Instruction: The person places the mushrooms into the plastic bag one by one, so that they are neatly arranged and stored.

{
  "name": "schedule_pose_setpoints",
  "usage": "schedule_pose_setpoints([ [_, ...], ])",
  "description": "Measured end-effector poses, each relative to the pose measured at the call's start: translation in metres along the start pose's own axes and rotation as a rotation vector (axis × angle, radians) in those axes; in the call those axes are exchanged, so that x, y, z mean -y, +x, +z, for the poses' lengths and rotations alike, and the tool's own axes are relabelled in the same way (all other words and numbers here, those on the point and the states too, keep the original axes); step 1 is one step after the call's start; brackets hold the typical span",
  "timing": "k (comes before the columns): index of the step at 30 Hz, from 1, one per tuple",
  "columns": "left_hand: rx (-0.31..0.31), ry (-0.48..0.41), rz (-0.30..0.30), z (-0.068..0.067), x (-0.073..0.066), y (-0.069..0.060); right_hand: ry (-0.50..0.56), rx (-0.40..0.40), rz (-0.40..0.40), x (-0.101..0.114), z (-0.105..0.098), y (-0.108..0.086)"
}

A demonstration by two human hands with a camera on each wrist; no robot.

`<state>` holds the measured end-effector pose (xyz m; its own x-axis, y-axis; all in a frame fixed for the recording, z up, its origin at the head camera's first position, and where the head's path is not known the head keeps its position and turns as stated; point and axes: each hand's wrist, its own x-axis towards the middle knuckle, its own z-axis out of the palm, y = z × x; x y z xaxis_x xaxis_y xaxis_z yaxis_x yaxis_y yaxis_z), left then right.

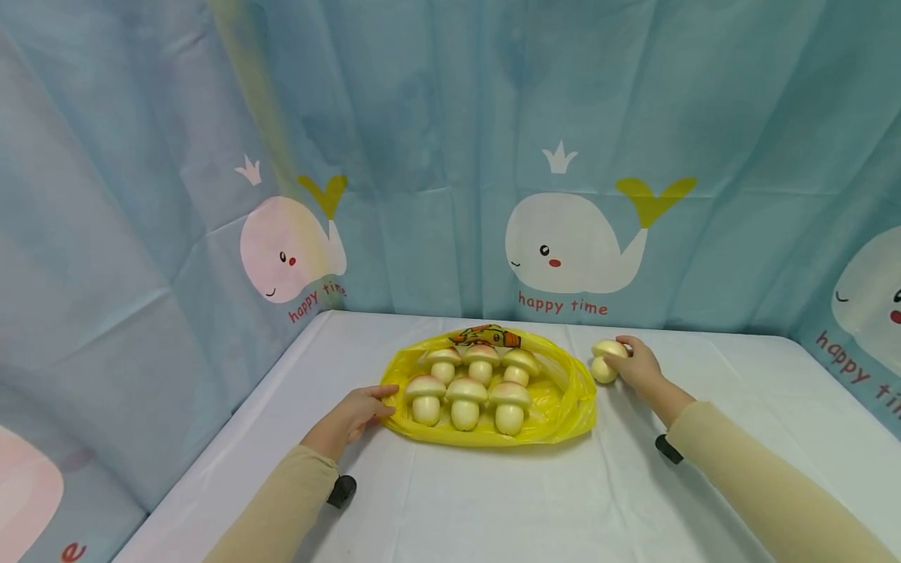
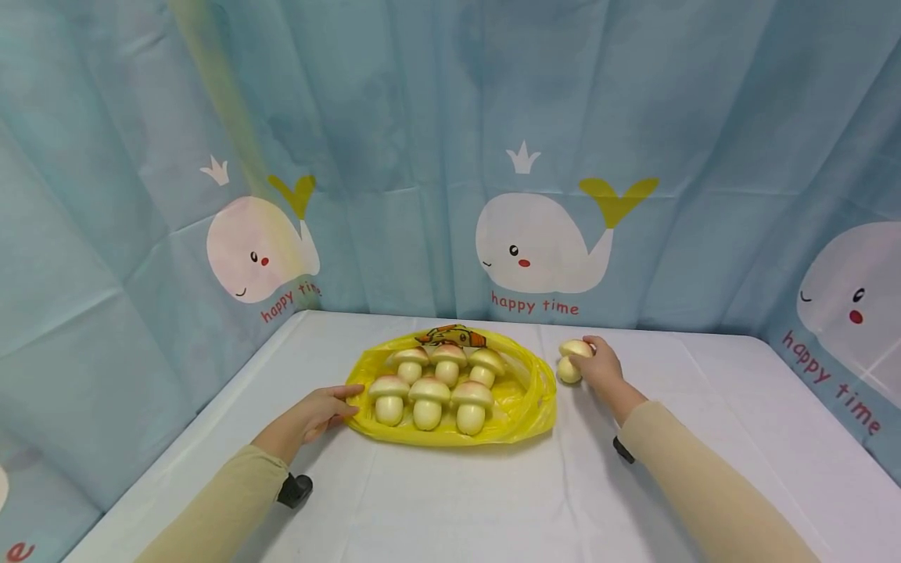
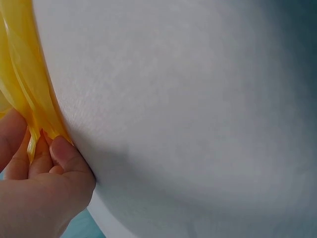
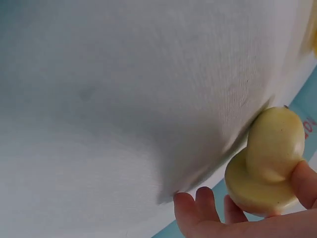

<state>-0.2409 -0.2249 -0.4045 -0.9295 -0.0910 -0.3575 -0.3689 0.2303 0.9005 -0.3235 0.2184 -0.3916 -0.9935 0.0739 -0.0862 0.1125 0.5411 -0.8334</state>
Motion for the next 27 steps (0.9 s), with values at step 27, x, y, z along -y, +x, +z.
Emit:
schedule_pose_setpoints([
  [27,0.007,0.013,-0.016,-0.002,-0.001,-0.001,0.175,0.046,-0.089,0.036,-0.011,-0.070],
])
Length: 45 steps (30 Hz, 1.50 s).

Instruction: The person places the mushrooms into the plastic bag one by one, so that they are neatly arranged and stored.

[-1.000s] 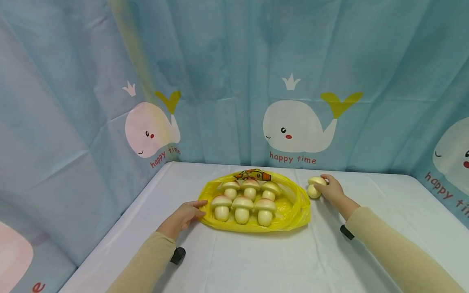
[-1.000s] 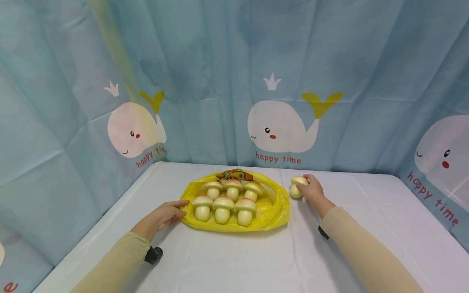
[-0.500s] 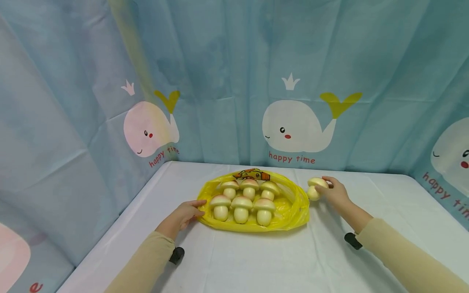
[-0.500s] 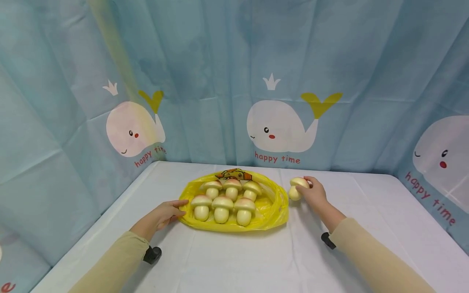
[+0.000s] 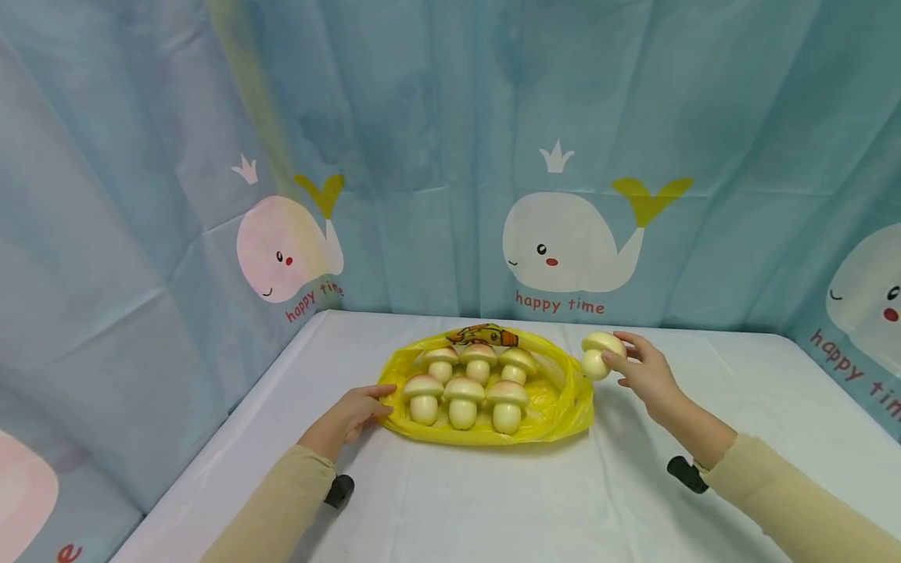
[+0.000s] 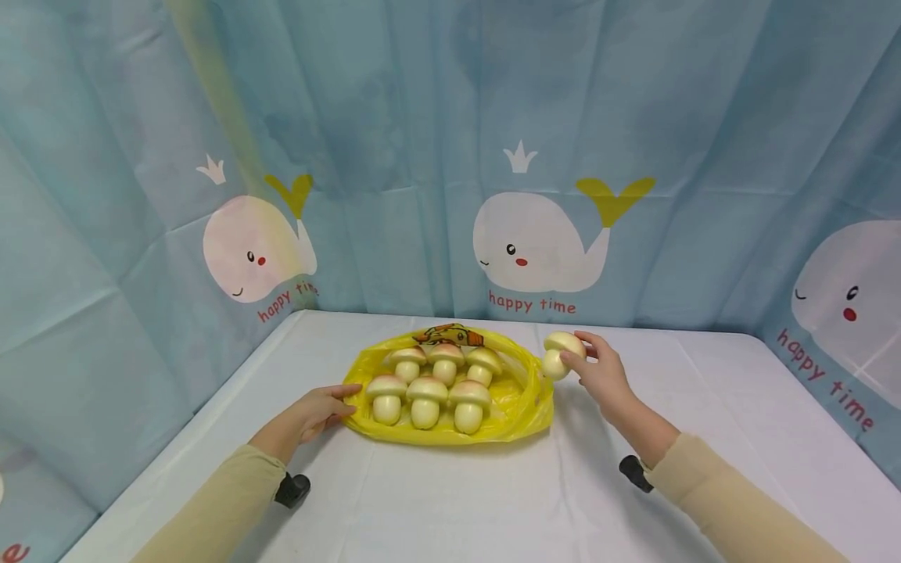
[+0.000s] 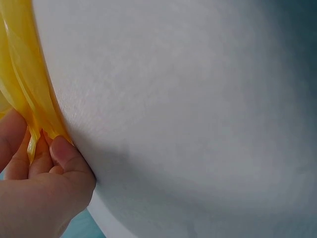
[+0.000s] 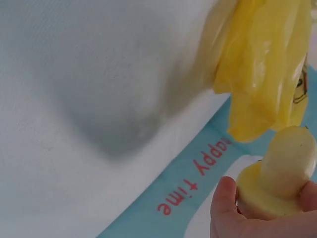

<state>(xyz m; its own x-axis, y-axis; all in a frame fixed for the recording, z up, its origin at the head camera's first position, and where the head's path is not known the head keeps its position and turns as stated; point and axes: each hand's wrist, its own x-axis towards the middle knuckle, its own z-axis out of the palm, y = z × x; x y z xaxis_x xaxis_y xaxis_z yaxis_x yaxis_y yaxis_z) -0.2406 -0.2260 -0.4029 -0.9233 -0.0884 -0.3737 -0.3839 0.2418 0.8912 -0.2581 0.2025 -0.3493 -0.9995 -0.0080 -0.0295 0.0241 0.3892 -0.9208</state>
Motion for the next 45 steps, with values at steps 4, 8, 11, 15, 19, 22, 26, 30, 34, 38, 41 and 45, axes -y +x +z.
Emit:
schedule_pose_setpoints([
  [4,0.001,-0.001,0.004,0.000,0.000,0.000,-0.017,0.019,-0.055,0.006,0.005,-0.006],
  [8,-0.005,-0.001,0.000,-0.001,0.000,0.001,-0.054,0.040,-0.136,0.009,0.012,-0.011],
  [11,-0.006,-0.006,-0.008,0.000,0.001,0.001,-0.105,0.053,-0.216,0.009,0.018,-0.013],
  [15,0.001,-0.007,-0.011,0.000,0.001,0.002,-0.199,0.060,-0.310,0.009,0.028,-0.013],
  [19,0.012,-0.001,-0.006,-0.001,0.001,0.002,-0.305,0.075,-0.368,0.010,0.038,-0.011],
  [22,0.009,-0.004,-0.011,-0.001,0.001,0.001,-0.377,0.085,-0.396,0.011,0.046,-0.010],
  [26,0.012,-0.005,-0.010,-0.002,0.000,0.000,-0.442,0.089,-0.420,0.012,0.052,-0.010],
  [30,0.023,-0.004,-0.002,-0.001,-0.001,0.000,-0.491,0.077,-0.438,0.011,0.054,-0.011],
  [34,0.027,-0.001,0.006,-0.001,0.000,0.001,-0.555,0.082,-0.445,0.010,0.056,-0.010],
  [38,0.029,-0.005,0.004,-0.001,0.001,0.001,-0.640,0.095,-0.450,0.010,0.058,-0.009],
  [41,0.026,-0.017,0.007,-0.001,0.001,0.001,-0.707,0.094,-0.449,0.010,0.060,-0.010],
  [45,0.023,-0.030,0.018,-0.001,0.001,0.002,-0.791,0.097,-0.425,0.012,0.062,-0.009],
])
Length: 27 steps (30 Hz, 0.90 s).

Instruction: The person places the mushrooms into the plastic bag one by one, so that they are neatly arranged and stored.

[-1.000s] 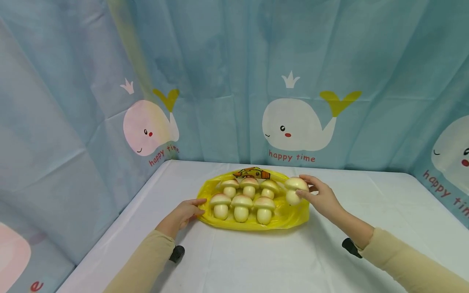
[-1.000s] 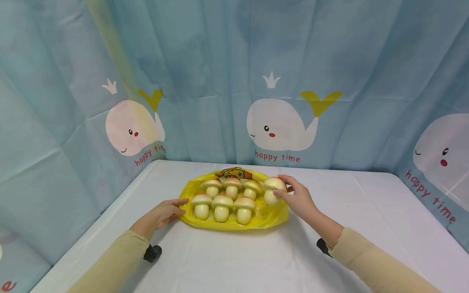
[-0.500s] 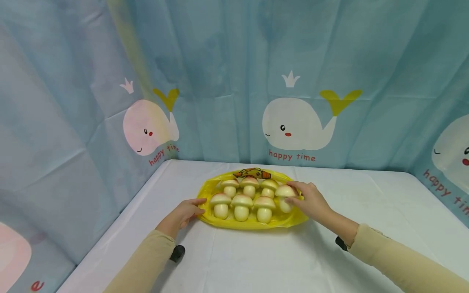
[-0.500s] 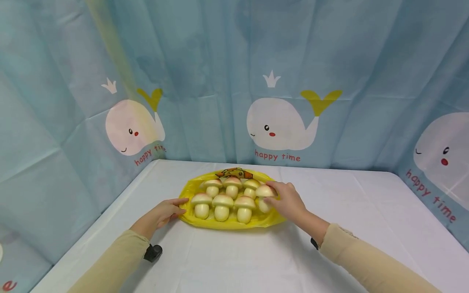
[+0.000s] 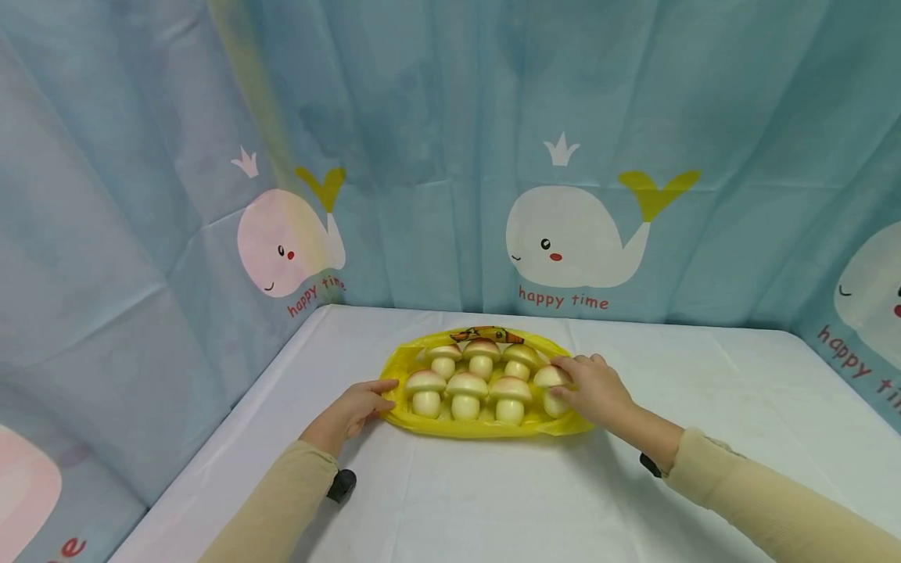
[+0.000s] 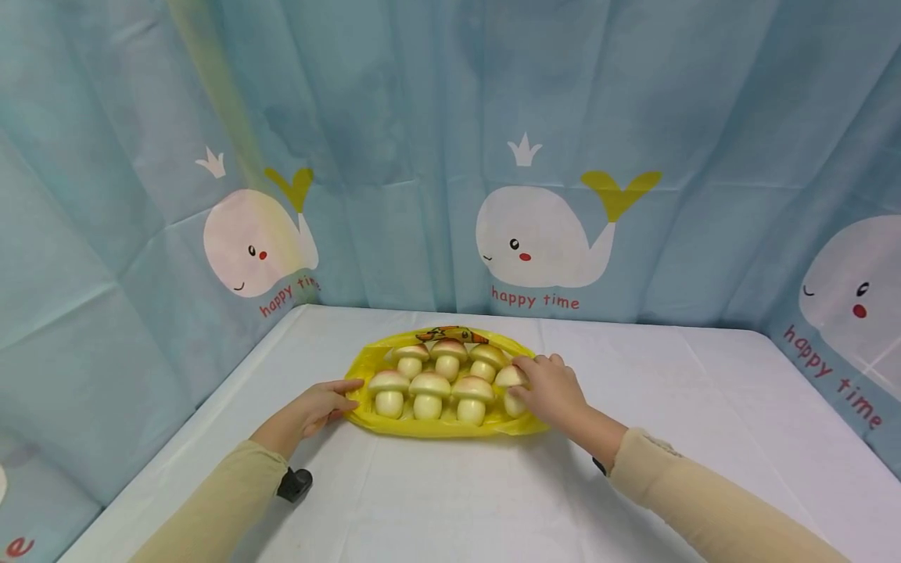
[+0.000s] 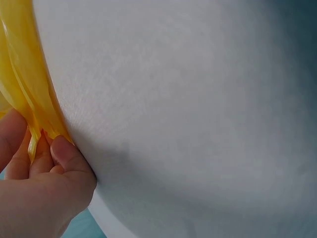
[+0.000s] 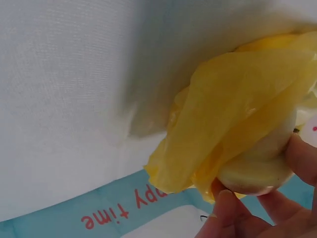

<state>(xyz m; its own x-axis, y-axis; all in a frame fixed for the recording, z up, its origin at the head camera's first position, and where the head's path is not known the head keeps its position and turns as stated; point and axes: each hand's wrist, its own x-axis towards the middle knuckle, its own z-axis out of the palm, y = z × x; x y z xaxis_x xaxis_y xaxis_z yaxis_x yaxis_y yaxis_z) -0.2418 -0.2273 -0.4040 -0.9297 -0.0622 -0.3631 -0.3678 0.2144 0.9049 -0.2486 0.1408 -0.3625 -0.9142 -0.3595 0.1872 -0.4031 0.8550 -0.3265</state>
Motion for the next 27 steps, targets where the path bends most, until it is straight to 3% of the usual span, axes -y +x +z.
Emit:
schedule_pose_setpoints([
  [5,-0.011,-0.003,-0.010,0.000,0.001,0.001,-0.055,0.076,0.031,0.004,0.001,0.003],
  [13,-0.011,-0.009,-0.018,-0.002,-0.001,0.003,-0.039,0.161,0.101,0.006,0.006,0.008],
  [22,0.000,-0.061,-0.008,-0.005,-0.002,0.002,0.025,0.167,0.143,0.002,0.010,0.010],
  [27,-0.002,-0.089,0.007,-0.004,0.000,0.003,0.103,0.128,0.115,-0.002,0.006,0.002],
])
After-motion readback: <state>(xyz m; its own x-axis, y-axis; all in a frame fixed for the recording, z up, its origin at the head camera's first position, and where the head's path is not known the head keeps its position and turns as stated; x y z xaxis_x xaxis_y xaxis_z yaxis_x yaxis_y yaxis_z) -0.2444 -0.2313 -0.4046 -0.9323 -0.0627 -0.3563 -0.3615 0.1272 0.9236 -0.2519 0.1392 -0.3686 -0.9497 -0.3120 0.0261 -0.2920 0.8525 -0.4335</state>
